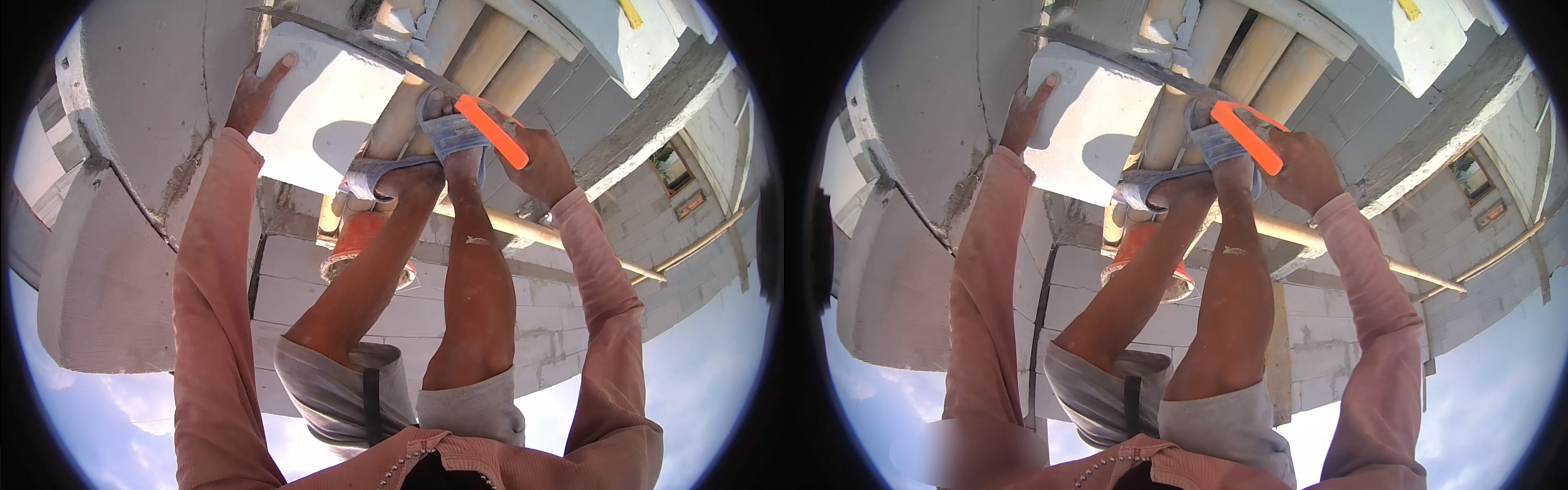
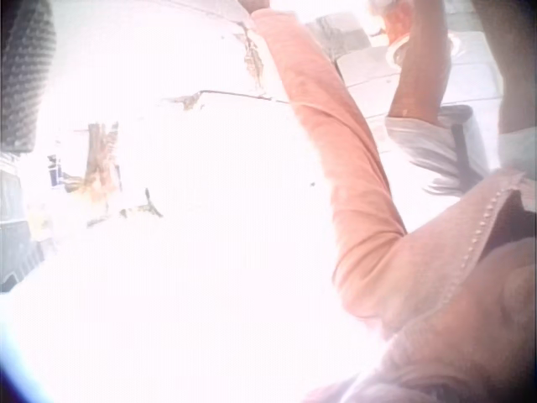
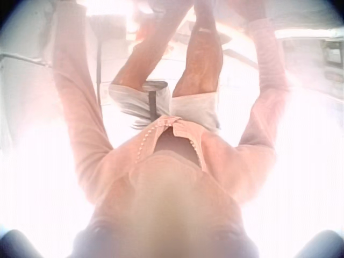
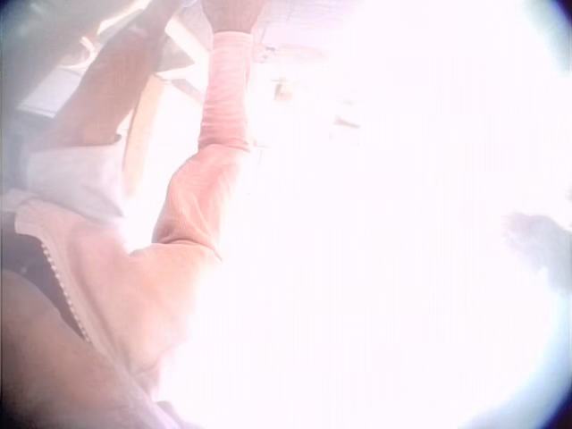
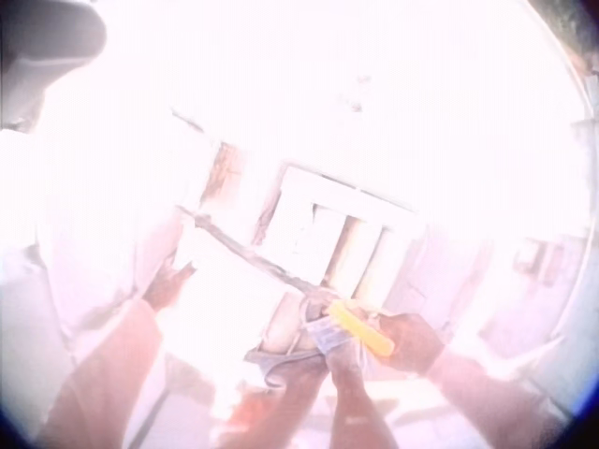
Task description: The person places a block onto a wall, saws the end of a block, and then places the cut piece into a gap in the block wall.
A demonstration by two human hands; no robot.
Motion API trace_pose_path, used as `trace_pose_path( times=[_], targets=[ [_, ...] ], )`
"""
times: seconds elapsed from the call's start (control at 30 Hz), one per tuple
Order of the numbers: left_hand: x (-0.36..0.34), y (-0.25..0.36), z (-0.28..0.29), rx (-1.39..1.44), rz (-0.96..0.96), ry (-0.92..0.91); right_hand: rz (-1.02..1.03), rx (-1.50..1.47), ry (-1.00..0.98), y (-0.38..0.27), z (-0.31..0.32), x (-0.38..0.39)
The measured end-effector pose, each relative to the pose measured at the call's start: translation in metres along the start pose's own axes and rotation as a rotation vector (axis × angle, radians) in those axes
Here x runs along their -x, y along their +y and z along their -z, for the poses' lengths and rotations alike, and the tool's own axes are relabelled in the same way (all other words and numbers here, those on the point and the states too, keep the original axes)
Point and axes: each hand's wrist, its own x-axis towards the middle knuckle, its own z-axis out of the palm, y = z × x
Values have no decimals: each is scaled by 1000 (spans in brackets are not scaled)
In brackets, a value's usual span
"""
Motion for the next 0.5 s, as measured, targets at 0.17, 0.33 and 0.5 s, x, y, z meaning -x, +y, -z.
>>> trace_pose_path(
  times=[0.17, 0.33, 0.5],
  targets=[
    [2, -15, 13, 43, 83, 30, 74, 51, -1, 26, 26, 93],
    [14, 22, -1, 104, 109, -41, -43, 194, -75, 6, 79, 142],
    [25, 21, 9, 118, 120, -46, -98, 39, 154, -47, 58, 166]
  ],
)
